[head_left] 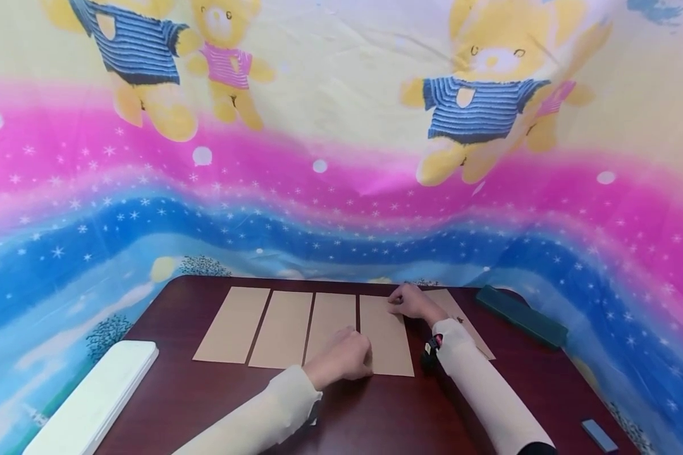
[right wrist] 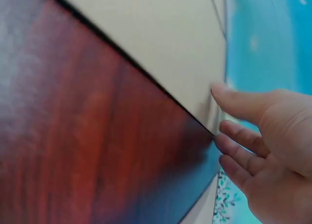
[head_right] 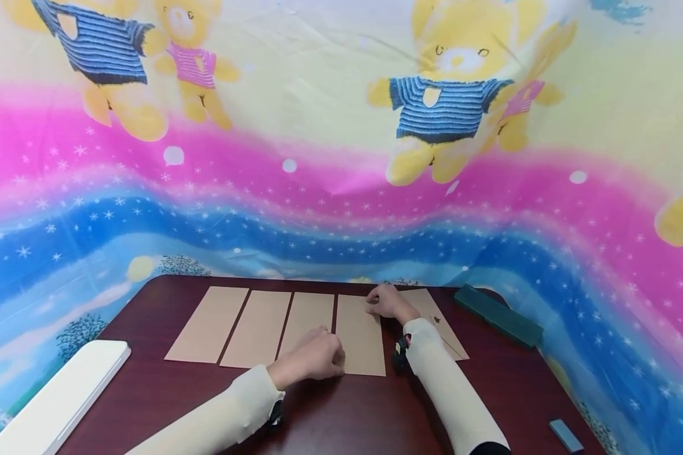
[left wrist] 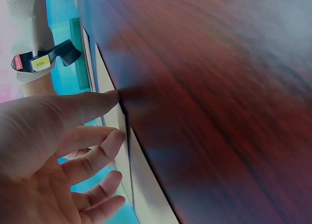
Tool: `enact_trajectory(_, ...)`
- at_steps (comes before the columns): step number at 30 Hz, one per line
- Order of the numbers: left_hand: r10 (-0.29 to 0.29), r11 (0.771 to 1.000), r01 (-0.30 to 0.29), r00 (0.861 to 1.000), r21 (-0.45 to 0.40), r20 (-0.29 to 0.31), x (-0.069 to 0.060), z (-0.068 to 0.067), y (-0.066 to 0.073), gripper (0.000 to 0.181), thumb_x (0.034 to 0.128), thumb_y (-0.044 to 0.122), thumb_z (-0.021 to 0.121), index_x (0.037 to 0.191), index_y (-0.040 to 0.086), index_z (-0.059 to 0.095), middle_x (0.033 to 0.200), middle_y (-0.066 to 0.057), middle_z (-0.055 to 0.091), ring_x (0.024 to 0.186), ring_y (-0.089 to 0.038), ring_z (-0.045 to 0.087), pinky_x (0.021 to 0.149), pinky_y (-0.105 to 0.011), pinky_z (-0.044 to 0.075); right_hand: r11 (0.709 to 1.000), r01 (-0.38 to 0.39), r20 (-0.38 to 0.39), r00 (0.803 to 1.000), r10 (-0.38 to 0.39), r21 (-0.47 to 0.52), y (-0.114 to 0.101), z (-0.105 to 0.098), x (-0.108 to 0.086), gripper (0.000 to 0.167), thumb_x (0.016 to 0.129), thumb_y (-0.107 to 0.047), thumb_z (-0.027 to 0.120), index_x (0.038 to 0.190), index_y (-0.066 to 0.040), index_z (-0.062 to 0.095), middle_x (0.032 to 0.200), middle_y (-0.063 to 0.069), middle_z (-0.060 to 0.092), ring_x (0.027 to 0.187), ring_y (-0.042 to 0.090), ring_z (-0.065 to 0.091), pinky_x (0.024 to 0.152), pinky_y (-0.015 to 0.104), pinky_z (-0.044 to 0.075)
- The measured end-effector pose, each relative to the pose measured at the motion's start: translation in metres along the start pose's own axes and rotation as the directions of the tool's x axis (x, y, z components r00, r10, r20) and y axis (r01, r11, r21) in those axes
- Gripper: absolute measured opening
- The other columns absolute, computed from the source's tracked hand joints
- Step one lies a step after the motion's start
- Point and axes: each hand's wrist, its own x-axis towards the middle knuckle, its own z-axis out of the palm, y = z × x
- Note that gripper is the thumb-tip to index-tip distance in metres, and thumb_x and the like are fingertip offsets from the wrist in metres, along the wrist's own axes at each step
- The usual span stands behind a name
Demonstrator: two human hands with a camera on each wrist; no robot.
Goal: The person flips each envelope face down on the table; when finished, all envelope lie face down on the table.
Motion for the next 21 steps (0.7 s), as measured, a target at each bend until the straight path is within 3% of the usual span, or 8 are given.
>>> enact_trajectory(4, 0.010, 1.000, -0.009, 1.000, -0.027, 0.007, 0.005, -0.004, 0.012, 0.018, 0.0815, 0.045, 0.082, 0.075, 0.029, 0.077, 0.073, 0.017, 0.066, 0.077, -0.009, 0.058, 0.076, -0.027, 0.047, 0.999, -0.011, 0.006, 1.000, 0.011, 0.053, 0.015, -0.019, -0.007, 0.036, 0.098, -0.024, 0.070, 0.128, -0.004, 0.071, 0.138, 0.021, 0.064, 0.125, 0.042, 0.061, 0.101, 0.056, 0.052)
enact_trajectory(8, 0.036, 0.996, -0.034, 0.999, -0.078, 0.025, 0.014, -0.007, 0.033, 0.028, 0.0839, 0.047, 0.079, 0.103, 0.027, 0.082, 0.095, 0.014, 0.075, 0.098, -0.010, 0.064, 0.089, -0.027, 0.048, 0.988, -0.139, -0.028, 0.990, 0.142, 0.072, 0.041, -0.047, -0.020, 0.041, 0.101, -0.022, 0.065, 0.136, -0.001, 0.064, 0.145, 0.025, 0.057, 0.133, 0.048, 0.054, 0.105, 0.060, 0.048)
enact_trajectory(13, 0.020, 0.999, -0.019, 0.999, -0.030, 0.033, 0.033, -0.006, 0.060, 0.041, 0.0851, 0.055, 0.076, 0.117, 0.029, 0.078, 0.104, 0.017, 0.075, 0.111, -0.004, 0.063, 0.101, -0.023, 0.045, 0.976, -0.219, -0.021, 0.976, 0.219, -0.005, 0.067, -0.071, -0.032, 0.044, 0.101, -0.020, 0.064, 0.138, 0.004, 0.061, 0.142, 0.030, 0.058, 0.128, 0.050, 0.056, 0.102, 0.061, 0.050)
enact_trajectory(16, -0.003, 1.000, 0.003, 0.999, -0.004, 0.038, 0.048, 0.000, 0.075, 0.048, 0.0857, 0.060, 0.074, 0.123, 0.031, 0.074, 0.111, 0.016, 0.073, 0.111, -0.005, 0.061, 0.102, -0.023, 0.044, 0.978, -0.196, -0.021, 0.980, 0.195, -0.064, 0.075, -0.079, -0.033, 0.040, 0.100, -0.018, 0.065, 0.131, 0.007, 0.065, 0.131, 0.033, 0.063, 0.113, 0.048, 0.063, 0.093, 0.060, 0.054)
enact_trajectory(18, -0.019, 1.000, 0.019, 0.999, 0.013, 0.040, 0.059, 0.004, 0.085, 0.052, 0.0852, 0.063, 0.072, 0.127, 0.033, 0.071, 0.117, 0.014, 0.069, 0.111, -0.007, 0.061, 0.102, -0.025, 0.045, 0.977, -0.205, -0.019, 0.979, 0.205, -0.060, 0.080, -0.080, -0.030, 0.029, 0.099, -0.017, 0.066, 0.115, 0.007, 0.070, 0.104, 0.026, 0.069, 0.090, 0.038, 0.066, 0.079, 0.051, 0.057)
enact_trajectory(21, -0.046, 0.999, 0.045, 0.998, 0.025, 0.052, 0.074, 0.010, 0.098, 0.054, 0.0851, 0.066, 0.071, 0.131, 0.038, 0.067, 0.121, 0.012, 0.065, 0.110, -0.011, 0.058, 0.097, -0.027, 0.046, 0.978, -0.207, -0.023, 0.978, 0.206, -0.038, 0.087, -0.077, -0.025, 0.024, 0.099, -0.018, 0.066, 0.087, 0.002, 0.064, 0.070, 0.009, 0.052, 0.064, 0.021, 0.048, 0.059, 0.037, 0.044)
